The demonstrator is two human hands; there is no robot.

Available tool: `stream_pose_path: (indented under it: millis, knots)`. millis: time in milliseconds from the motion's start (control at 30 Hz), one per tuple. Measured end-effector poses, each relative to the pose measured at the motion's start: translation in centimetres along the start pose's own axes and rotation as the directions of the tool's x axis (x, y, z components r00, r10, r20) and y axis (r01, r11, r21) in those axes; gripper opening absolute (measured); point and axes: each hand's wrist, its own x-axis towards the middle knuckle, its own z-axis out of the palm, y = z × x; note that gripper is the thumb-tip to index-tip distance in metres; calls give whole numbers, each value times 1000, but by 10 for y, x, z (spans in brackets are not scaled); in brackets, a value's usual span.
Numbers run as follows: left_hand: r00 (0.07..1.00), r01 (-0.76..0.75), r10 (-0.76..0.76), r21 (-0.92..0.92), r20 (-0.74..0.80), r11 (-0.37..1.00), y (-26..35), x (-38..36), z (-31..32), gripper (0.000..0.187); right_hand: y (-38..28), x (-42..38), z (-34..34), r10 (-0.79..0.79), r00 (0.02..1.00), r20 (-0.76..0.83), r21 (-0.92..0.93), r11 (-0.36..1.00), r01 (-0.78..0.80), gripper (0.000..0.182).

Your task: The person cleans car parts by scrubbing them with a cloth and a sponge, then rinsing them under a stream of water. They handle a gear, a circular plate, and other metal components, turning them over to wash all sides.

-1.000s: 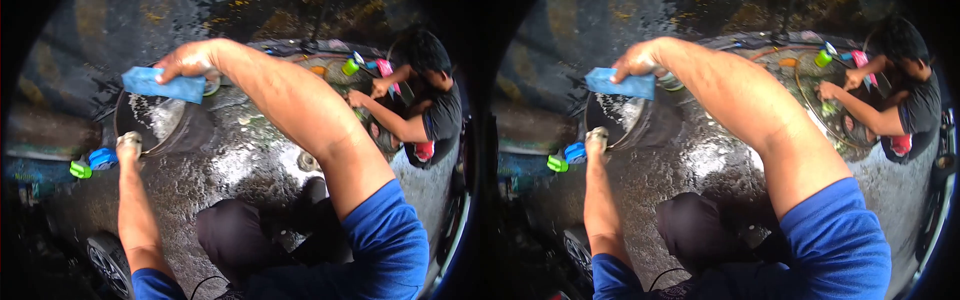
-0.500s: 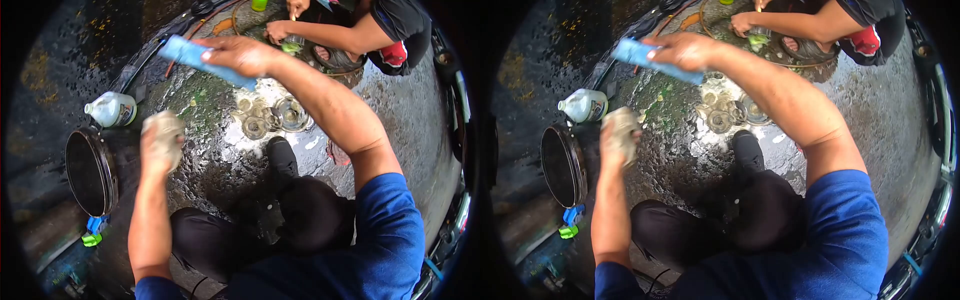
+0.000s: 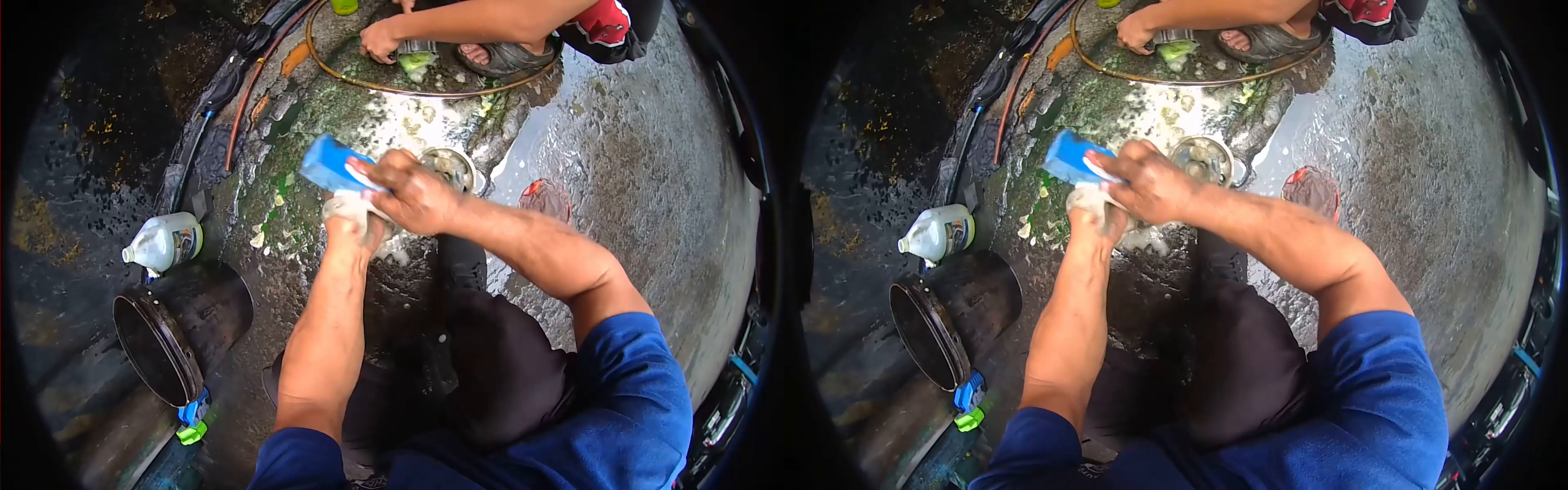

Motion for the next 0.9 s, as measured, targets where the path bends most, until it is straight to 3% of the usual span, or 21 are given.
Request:
stream_pose_path:
  millis: [33,67,133,200,233,267,333,400,433,467,533,567,600,633,667,700,733,800,833,867,900]
  knots:
    - [998,-19,23,-80,52,997,6,-1,-4,25,3,-14,7,-35,997,-67,67,997,40,45]
    - [989,-1,18,-114,146,993,8,2,-7,24,-5,-19,9,34,993,-112,106,994,-22,43]
    - [999,39,-39,-45,-14,998,-6,5,-5,24,2,-8,1,205,979,-6,129,971,-203,40]
    - [997,72,-73,-65,-6,995,-11,7,-13,23,26,20,-6,-70,992,109,-13,997,72,40]
    - [991,113,-126,214,46,970,-3,7,-20,23,10,34,-19,196,937,290,95,968,-232,37]
    - [978,129,-192,478,84,869,5,6,-24,24,15,35,-12,65,938,340,81,992,-98,38]
    - [986,102,-156,507,64,856,18,2,-29,25,11,21,0,26,986,165,82,996,-40,39]
    - [995,27,-75,553,65,833,25,1,-20,27,3,-8,11,172,980,-97,147,977,-156,44]
    - [1000,3,-7,266,13,964,19,0,-11,27,-1,-22,18,284,956,-73,241,935,-259,47]
    - [998,54,-55,76,11,996,15,1,-12,29,-4,-25,23,329,941,-78,319,903,-289,47]
    - [999,11,-13,-35,-53,999,-12,-2,-14,30,1,-17,19,297,953,-58,185,941,-282,43]
    - [989,54,-58,-29,-137,998,-21,-10,0,31,12,-6,14,220,975,42,92,970,-223,42]
    - [983,104,-81,132,-167,986,-24,-14,6,28,26,6,6,149,977,152,7,988,-152,42]
    - [985,140,-92,369,-144,919,-25,-8,-2,26,23,15,-6,310,892,329,94,929,-358,42]
    - [988,150,-119,479,-95,865,-17,-2,-9,23,14,21,-15,330,842,426,-11,933,-360,39]
    - [988,145,-145,583,-47,799,-8,4,-16,21,11,14,-14,296,915,275,62,944,-324,41]
    - [992,128,-118,457,-52,880,6,0,0,16,7,7,-10,255,960,112,125,955,-268,43]
    - [1000,19,-16,144,-26,989,13,8,-2,17,18,-23,10,66,997,-41,-46,997,-68,47]
    - [989,-43,35,55,141,998,16,7,-2,21,-4,-23,6,330,944,-21,217,923,-317,47]
    - [999,-47,47,5,5,999,9,13,-2,23,-1,-23,20,337,933,-124,160,935,-317,45]
    - [997,-50,54,72,-52,996,-2,14,-2,22,13,-23,23,293,951,-104,126,952,-279,43]
